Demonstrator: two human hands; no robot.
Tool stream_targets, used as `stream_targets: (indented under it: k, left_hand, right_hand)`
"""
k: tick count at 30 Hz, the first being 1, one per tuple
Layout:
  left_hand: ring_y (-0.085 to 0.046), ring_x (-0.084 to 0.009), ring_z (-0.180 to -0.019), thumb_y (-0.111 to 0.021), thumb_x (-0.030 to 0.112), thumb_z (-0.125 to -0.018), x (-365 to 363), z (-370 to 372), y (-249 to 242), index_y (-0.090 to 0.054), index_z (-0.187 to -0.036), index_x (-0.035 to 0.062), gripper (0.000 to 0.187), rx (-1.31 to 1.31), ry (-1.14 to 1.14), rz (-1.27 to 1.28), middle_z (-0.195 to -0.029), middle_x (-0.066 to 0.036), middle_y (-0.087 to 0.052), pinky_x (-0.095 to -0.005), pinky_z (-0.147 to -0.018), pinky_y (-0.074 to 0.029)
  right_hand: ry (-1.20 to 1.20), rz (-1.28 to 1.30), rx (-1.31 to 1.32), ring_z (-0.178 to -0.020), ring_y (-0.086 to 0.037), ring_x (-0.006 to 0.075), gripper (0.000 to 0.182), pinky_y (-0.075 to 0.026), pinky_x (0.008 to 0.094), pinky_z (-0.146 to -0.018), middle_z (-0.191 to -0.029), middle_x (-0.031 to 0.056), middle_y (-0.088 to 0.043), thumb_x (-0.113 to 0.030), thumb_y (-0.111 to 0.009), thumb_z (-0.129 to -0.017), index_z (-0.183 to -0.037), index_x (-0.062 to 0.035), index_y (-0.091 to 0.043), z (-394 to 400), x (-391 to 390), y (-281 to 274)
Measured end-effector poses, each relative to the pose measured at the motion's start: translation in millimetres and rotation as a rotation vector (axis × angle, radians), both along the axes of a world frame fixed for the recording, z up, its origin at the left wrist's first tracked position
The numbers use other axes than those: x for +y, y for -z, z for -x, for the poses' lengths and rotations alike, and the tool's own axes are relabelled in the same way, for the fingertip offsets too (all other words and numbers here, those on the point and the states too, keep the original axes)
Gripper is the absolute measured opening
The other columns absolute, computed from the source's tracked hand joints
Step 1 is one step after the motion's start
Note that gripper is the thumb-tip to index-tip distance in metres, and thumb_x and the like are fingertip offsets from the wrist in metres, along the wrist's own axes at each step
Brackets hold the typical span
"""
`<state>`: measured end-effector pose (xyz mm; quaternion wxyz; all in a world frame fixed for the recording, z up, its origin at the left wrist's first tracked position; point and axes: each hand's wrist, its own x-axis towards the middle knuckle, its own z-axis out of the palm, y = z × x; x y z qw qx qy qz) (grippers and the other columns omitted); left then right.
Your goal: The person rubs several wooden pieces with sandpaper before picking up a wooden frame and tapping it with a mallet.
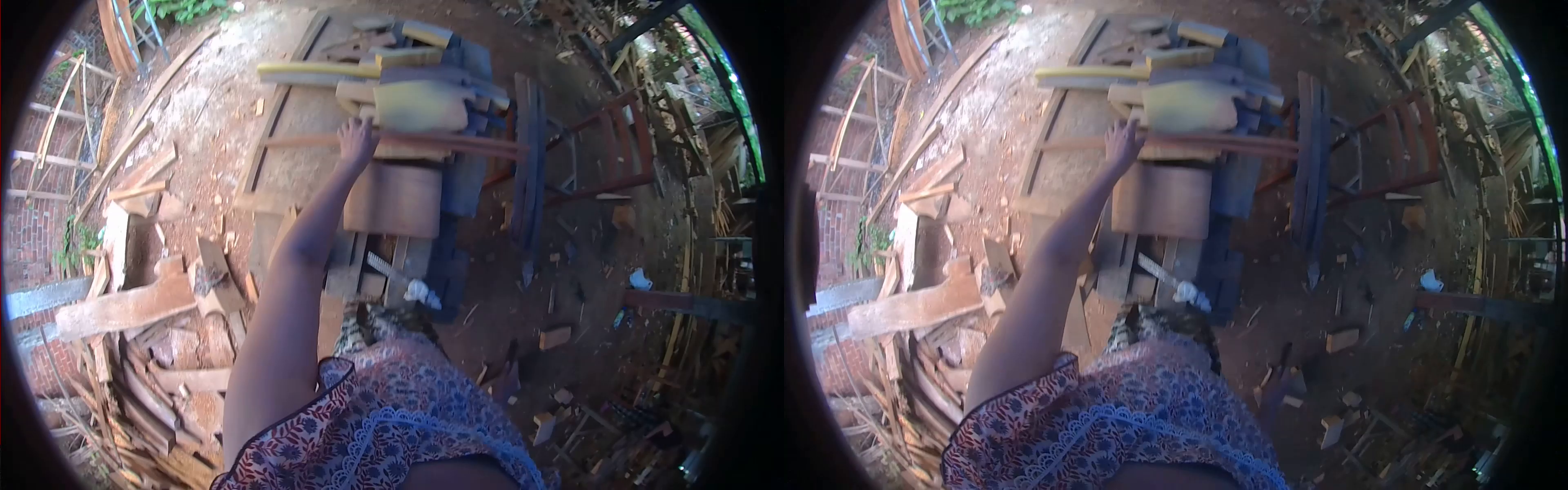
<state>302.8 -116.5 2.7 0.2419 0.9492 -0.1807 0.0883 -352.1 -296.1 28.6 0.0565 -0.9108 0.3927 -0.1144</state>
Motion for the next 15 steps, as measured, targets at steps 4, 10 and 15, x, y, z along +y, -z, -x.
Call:
stream_targets:
  k: [4, 10, 15]
  left_hand:
    - [-0.049, -0.0367, -0.101, -0.066, 0.028, -0.076, 6.0, 38.2, -23.7, -0.053, -0.113, 0.0125, 0.042, 0.040, 0.003, 0.264, -0.109, -0.017, -0.051, -0.0462, -0.086, -0.041]
    - [-0.052, -0.0403, -0.098, -0.066, 0.029, -0.078, 26.2, 137.2, -20.7, -0.052, -0.113, 0.0088, 0.043, 0.236, 0.311, 0.243, -0.108, -0.021, -0.052, -0.0474, -0.085, -0.043]
    - [-0.057, -0.0344, -0.096, -0.064, 0.026, -0.081, 61.8, 302.5, -38.2, -0.056, -0.110, 0.0040, 0.037, 0.555, 0.362, 0.288, -0.100, -0.020, -0.059, -0.0414, -0.084, -0.046]
  right_hand:
    - [0.292, -0.491, 0.109, -0.081, -0.053, 0.0405, 0.025, -0.038, 0.0444, -0.071, -0.086, 0.0255, -0.056, -0.018, -0.045, -0.092, -0.104, 0.0020, -0.053, -27.9, 8.7, -28.0]
    - [0.239, -0.522, 0.312, -0.086, -0.057, 0.0415, 0.031, -0.043, 0.0422, -0.070, -0.088, 0.0252, -0.059, -0.027, -0.043, -0.094, -0.108, -0.0001, -0.051, -1.1, 5.6, 4.5]
    - [-0.179, -0.365, 0.407, -0.086, -0.059, 0.0385, 0.035, -0.046, 0.0408, -0.075, -0.089, 0.0205, -0.061, -0.031, -0.049, -0.090, -0.110, -0.0034, -0.052, 37.9, -18.5, 11.5]
